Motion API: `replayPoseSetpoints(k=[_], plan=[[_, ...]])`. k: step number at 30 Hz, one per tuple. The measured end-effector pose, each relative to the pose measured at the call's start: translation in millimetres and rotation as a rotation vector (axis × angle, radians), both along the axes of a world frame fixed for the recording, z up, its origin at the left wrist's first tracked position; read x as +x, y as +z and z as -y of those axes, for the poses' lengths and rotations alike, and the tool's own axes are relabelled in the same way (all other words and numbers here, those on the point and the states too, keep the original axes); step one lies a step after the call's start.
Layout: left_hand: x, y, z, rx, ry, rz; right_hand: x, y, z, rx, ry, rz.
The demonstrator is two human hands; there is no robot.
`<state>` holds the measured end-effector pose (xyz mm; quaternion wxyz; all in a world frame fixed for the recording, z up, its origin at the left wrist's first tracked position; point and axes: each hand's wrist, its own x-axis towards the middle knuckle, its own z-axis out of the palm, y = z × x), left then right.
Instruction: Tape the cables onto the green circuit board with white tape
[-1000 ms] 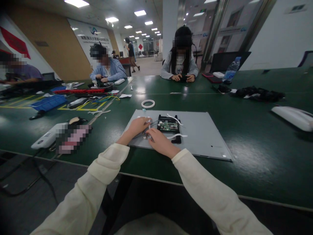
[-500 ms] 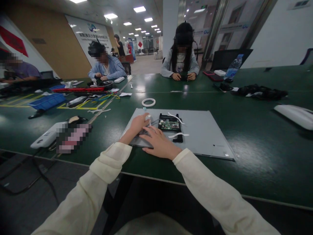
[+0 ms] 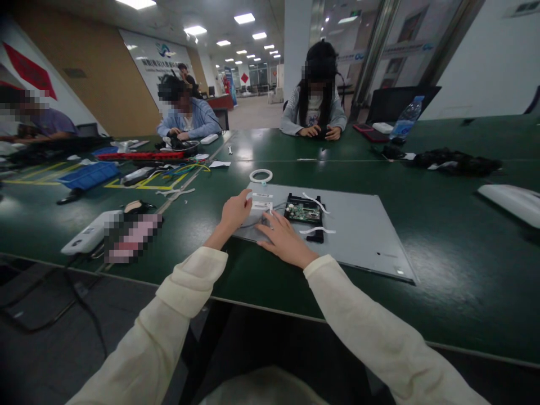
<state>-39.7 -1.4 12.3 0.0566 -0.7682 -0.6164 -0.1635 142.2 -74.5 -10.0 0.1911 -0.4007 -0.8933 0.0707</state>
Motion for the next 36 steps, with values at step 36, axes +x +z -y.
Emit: replayPoseSetpoints(k=[36], plan=[[9, -1.1, 11, -0.133, -0.206, 0.117, 164, -26.5, -79, -0.006, -1.162, 0.053]])
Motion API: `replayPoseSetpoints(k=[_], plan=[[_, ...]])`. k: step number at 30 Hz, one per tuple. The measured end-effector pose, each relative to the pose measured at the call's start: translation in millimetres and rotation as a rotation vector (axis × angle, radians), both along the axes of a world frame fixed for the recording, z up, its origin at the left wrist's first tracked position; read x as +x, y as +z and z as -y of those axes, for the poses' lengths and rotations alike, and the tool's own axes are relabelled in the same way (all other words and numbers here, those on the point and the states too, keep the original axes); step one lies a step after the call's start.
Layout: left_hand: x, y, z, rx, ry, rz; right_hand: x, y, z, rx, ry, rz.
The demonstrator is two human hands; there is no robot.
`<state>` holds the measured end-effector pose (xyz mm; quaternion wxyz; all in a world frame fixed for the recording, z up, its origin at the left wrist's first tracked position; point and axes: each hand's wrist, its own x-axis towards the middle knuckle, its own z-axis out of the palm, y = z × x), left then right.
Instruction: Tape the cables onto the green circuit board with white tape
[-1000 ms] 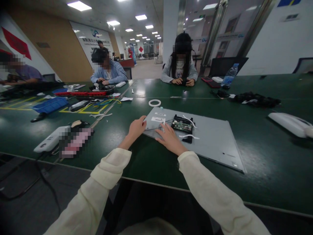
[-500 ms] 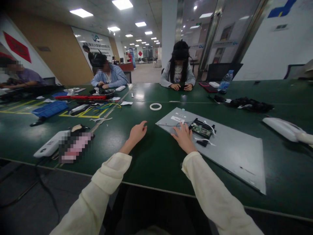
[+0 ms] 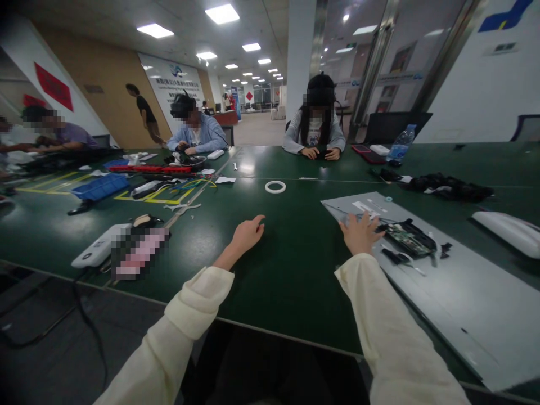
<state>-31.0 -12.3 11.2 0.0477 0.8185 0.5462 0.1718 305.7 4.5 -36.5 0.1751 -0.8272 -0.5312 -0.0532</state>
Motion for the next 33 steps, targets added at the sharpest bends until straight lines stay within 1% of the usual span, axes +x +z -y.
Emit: replayPoseSetpoints(k=[5, 9, 12, 15, 18, 21, 25, 29, 33], plan=[[0, -4.1, 2, -0.024, -0.023, -0.001, 35, -5.1, -13, 0.038, -0.071, -0.035], [2, -5.3, 1, -0.04, -0.022, -0.003, 55, -4.6, -22, 0.029, -0.118, -0.034], [4, -5.3, 0, -0.03, -0.01, -0.026, 70, -6.5, -31, 0.058, -0.158, -0.02], [6, -5.6, -1, -0.008, -0.005, -0.045, 80, -10.1, -38, 0.095, -0.191, -0.019], [7, -5.1, 1, -0.038, -0.036, -0.017, 81, -9.5, -39, 0.098, -0.177, -0.016], [7, -3.7, 2, -0.051, -0.05, -0.008, 76, -2.2, -32, 0.068, -0.152, 0.006], [7, -2.8, 2, -0.054, -0.066, -0.024, 72, 10.8, -15, -0.029, -0.145, 0.063], [7, -4.1, 1, -0.037, -0.087, -0.044, 79, 19.1, 8, -0.057, -0.169, 0.156], [7, -4.8, 2, -0.056, -0.124, -0.01, 91, 18.7, 26, -0.05, -0.164, 0.182]])
